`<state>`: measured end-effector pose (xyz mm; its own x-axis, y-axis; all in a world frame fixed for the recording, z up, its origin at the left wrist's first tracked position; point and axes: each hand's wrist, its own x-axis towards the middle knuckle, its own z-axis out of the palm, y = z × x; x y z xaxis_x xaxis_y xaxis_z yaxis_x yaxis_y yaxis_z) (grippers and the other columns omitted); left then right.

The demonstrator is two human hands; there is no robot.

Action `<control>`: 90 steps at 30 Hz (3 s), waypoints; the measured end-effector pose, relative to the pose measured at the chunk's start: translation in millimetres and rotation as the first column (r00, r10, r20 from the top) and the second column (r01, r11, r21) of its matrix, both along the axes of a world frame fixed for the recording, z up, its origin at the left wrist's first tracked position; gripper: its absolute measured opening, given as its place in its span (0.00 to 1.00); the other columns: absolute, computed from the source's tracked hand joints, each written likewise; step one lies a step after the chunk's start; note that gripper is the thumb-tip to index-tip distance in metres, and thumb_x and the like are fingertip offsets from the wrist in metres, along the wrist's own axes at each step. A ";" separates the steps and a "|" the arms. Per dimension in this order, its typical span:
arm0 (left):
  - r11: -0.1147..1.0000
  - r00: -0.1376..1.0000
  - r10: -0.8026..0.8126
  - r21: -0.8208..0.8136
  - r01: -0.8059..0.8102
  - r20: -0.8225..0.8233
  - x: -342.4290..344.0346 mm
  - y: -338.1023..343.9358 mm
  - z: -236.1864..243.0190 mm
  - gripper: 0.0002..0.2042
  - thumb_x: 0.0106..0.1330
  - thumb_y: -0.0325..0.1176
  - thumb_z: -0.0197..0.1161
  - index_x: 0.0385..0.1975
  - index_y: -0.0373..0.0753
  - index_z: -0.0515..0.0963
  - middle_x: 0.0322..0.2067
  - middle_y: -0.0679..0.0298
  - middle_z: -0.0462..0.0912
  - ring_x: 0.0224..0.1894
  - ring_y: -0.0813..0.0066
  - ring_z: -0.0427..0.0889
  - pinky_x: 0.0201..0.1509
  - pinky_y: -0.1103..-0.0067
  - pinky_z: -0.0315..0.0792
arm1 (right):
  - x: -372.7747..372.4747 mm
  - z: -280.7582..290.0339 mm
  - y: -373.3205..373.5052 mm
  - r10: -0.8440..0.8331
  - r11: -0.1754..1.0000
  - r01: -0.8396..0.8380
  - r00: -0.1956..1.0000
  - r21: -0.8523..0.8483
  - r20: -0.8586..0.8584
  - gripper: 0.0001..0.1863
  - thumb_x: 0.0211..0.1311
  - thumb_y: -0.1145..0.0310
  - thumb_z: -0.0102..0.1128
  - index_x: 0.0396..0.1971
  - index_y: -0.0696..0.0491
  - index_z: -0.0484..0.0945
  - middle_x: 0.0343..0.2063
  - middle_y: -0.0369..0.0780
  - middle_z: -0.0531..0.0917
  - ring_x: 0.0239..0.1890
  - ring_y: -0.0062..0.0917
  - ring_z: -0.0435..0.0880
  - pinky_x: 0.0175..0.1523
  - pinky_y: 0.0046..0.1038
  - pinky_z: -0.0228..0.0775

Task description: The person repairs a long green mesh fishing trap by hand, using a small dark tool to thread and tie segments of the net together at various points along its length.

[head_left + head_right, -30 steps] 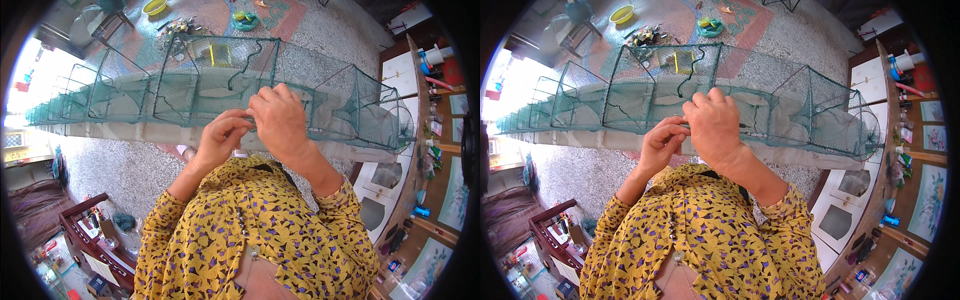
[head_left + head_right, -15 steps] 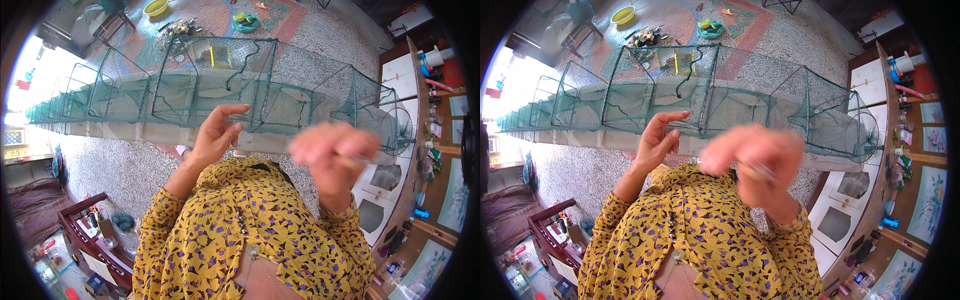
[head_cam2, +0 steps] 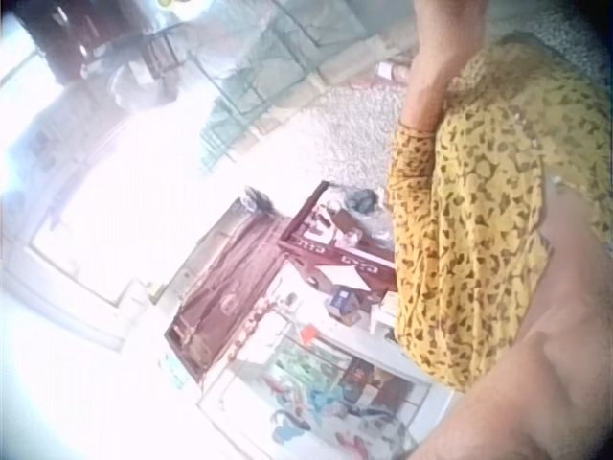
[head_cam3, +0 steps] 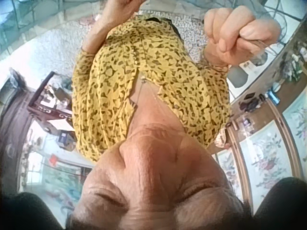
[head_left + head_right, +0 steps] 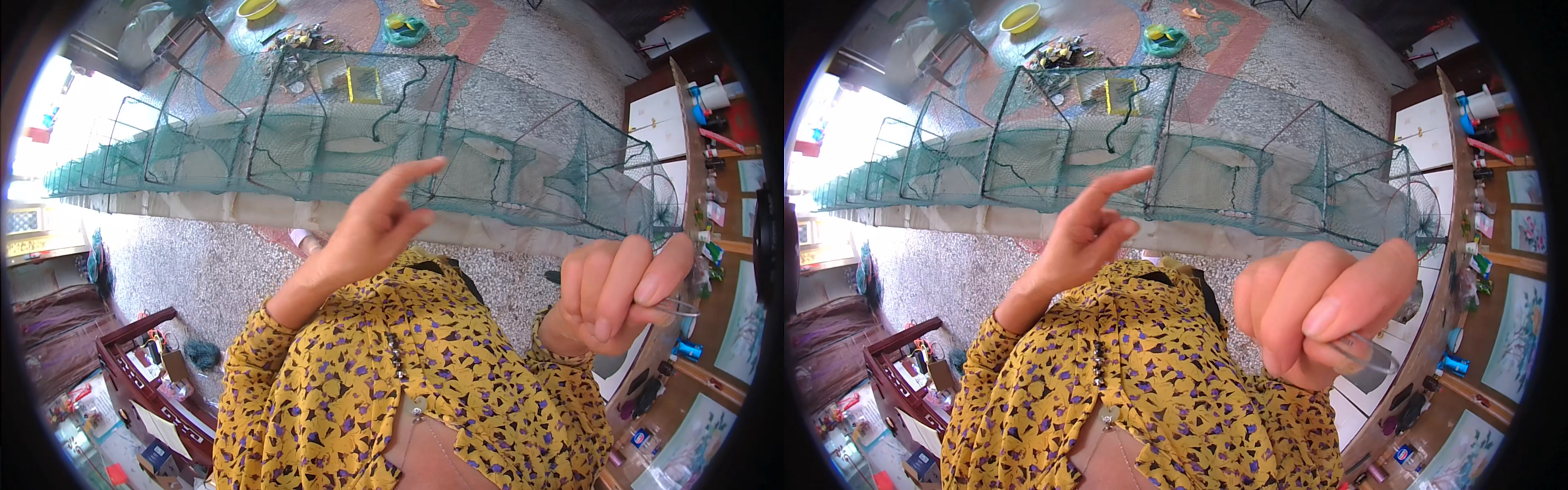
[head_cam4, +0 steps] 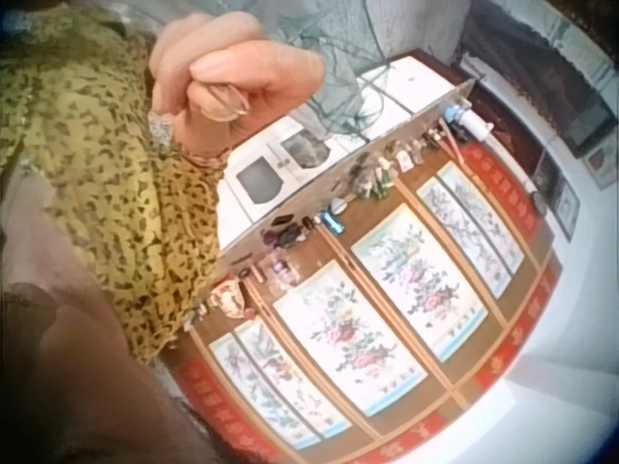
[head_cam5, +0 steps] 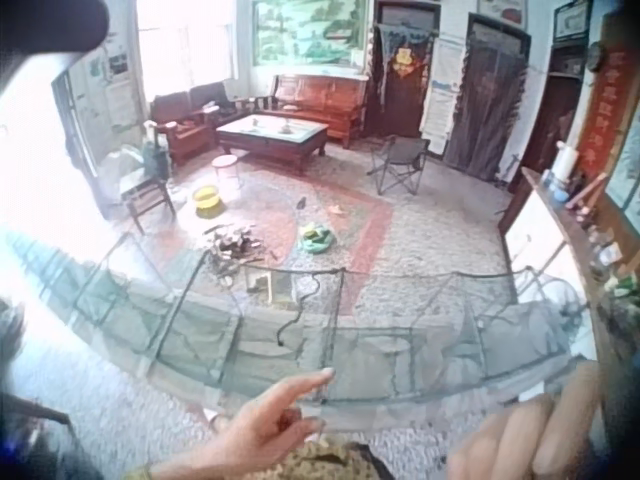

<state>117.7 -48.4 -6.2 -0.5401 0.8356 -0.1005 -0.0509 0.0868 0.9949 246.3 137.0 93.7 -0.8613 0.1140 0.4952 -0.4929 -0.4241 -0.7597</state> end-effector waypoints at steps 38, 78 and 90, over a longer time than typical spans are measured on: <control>0.922 0.824 0.381 0.233 -0.308 -0.418 14.9 -0.7 -58.8 0.05 0.60 0.18 0.55 0.33 0.32 0.76 0.43 0.55 0.79 0.43 0.61 0.80 0.45 0.76 0.74 | -67.6 -114.5 -32.8 -0.575 0.371 0.337 0.815 0.866 -0.071 0.08 0.47 0.75 0.66 0.27 0.54 0.75 0.33 0.41 0.71 0.39 0.33 0.74 0.40 0.29 0.68; 0.995 0.905 0.100 0.045 -0.090 -0.414 2.4 5.9 -5.0 0.07 0.61 0.20 0.57 0.36 0.34 0.79 0.28 0.64 0.75 0.29 0.77 0.73 0.31 0.82 0.67 | -52.4 -32.9 24.6 -0.553 0.412 0.387 0.826 0.825 -0.111 0.05 0.62 0.74 0.57 0.32 0.58 0.71 0.23 0.38 0.73 0.24 0.20 0.74 0.29 0.24 0.65; 0.998 0.884 -0.056 -0.050 0.037 -0.464 -27.9 -5.2 -13.4 0.04 0.62 0.21 0.56 0.33 0.35 0.77 0.28 0.61 0.75 0.29 0.71 0.74 0.33 0.80 0.67 | -25.7 -47.1 87.5 -0.413 0.755 -0.255 0.532 0.605 0.739 0.07 0.57 0.73 0.59 0.35 0.59 0.78 0.23 0.33 0.79 0.22 0.11 0.74 0.27 0.15 0.65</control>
